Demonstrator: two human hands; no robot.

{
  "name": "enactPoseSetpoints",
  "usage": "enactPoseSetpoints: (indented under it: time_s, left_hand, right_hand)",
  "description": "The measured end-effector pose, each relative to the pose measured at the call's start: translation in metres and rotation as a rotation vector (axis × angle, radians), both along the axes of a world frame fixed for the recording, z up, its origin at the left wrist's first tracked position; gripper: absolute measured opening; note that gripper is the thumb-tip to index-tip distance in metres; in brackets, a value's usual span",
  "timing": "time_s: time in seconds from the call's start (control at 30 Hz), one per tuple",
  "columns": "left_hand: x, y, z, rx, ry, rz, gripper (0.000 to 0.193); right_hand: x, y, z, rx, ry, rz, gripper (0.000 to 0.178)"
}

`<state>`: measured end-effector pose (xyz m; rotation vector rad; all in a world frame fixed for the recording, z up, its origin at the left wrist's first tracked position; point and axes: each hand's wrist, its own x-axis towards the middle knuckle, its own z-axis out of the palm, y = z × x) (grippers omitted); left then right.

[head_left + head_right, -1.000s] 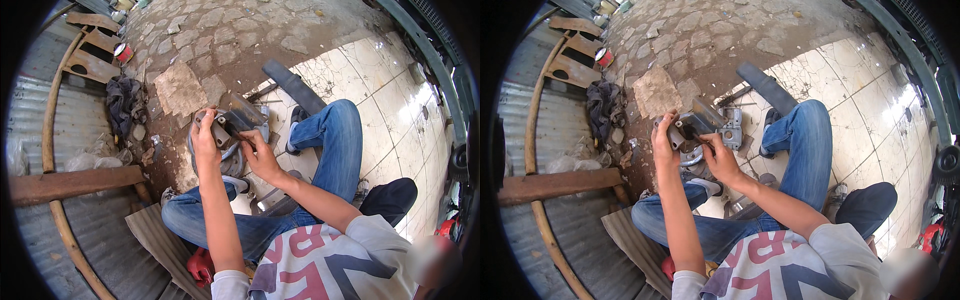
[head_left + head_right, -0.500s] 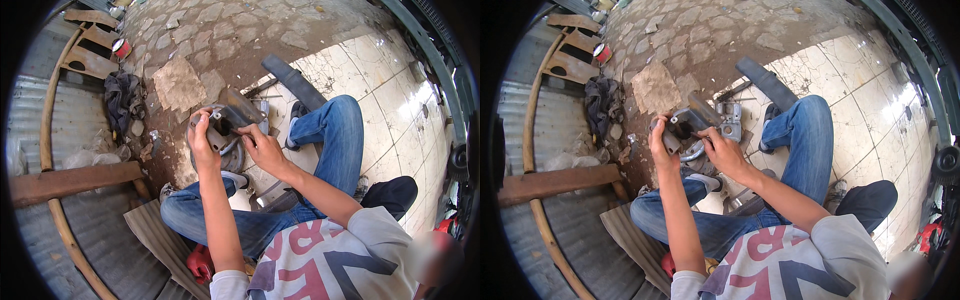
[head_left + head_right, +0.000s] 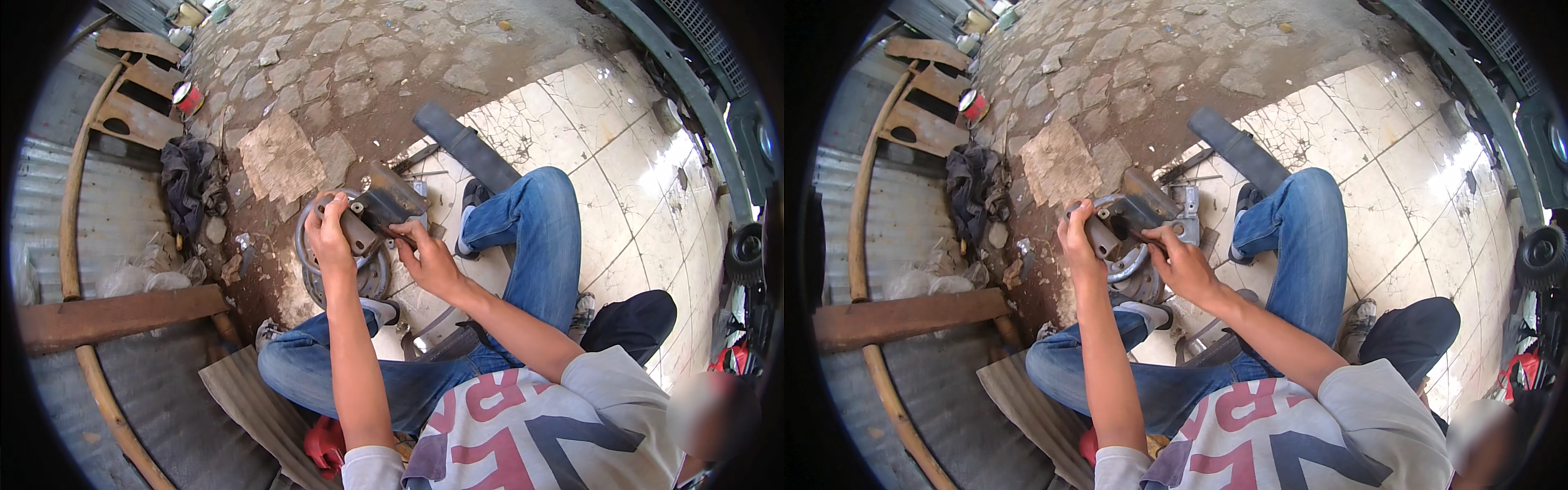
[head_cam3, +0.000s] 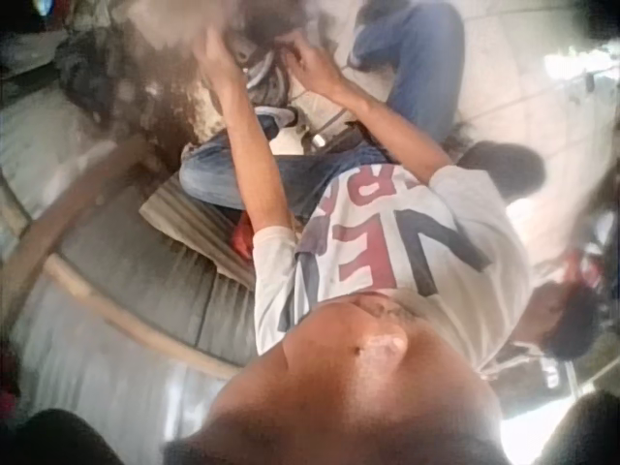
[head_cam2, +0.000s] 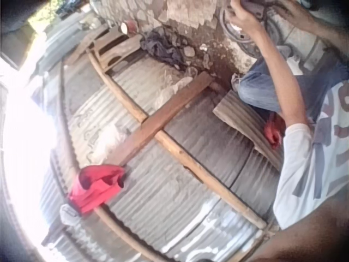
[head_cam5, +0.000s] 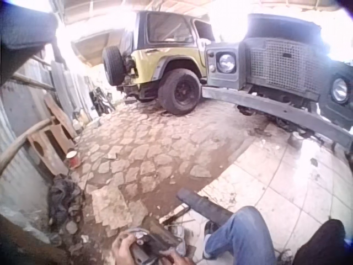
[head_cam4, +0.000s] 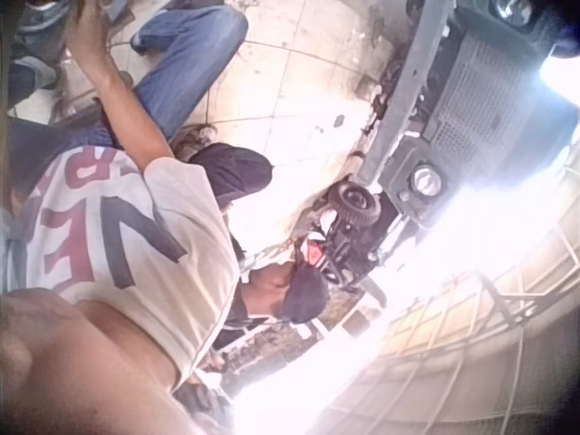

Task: The person sits on the ground and uses a small metal rod to scrape and clean the interior surfaces of a cylindrical mechanical housing. They repeatedly rotate the part and probe different areas with the rod, then inspect the cleaned surfaces.

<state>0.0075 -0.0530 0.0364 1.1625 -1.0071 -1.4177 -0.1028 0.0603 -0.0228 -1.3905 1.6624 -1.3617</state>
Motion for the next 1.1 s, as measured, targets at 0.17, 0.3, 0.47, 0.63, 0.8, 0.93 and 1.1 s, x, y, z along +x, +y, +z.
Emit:
enactPoseSetpoints:
  time_s: [0.17,0.3,0.47,0.63,0.8,0.93,1.1]
  left_hand:
    - [-0.002,0.0,0.006,-0.071,-0.177,-0.076,0.02]
    - [-0.002,-0.014,0.014,-0.239,-0.358,-0.202,0.023]
    - [0.002,-0.026,0.012,-0.146,-0.078,-0.227,0.018]
    - [-0.001,-0.025,0.01,-0.127,-0.01,-0.222,0.019]
    - [0.006,-0.014,0.008,-0.148,-0.009,-0.179,0.019]
    - [0.005,-0.009,0.009,-0.171,0.004,-0.129,0.02]
    - [0.006,-0.007,0.006,-0.197,0.051,-0.147,0.02]
  right_hand:
    - [0.001,0.006,0.007,0.015,-0.072,0.048,0.024]
    - [-0.011,-0.004,0.012,0.053,-0.047,-0.047,0.026]
    - [-0.01,-0.006,0.008,-0.021,0.09,-0.073,0.022]
    - [-0.005,-0.004,0.024,0.012,0.076,0.027,0.022]
    - [-0.004,-0.001,0.031,0.062,0.137,0.082,0.023]
    - [-0.009,-0.003,0.032,0.081,0.213,0.075,0.021]
    - [-0.015,-0.003,0.026,-0.022,0.292,0.106,0.02]
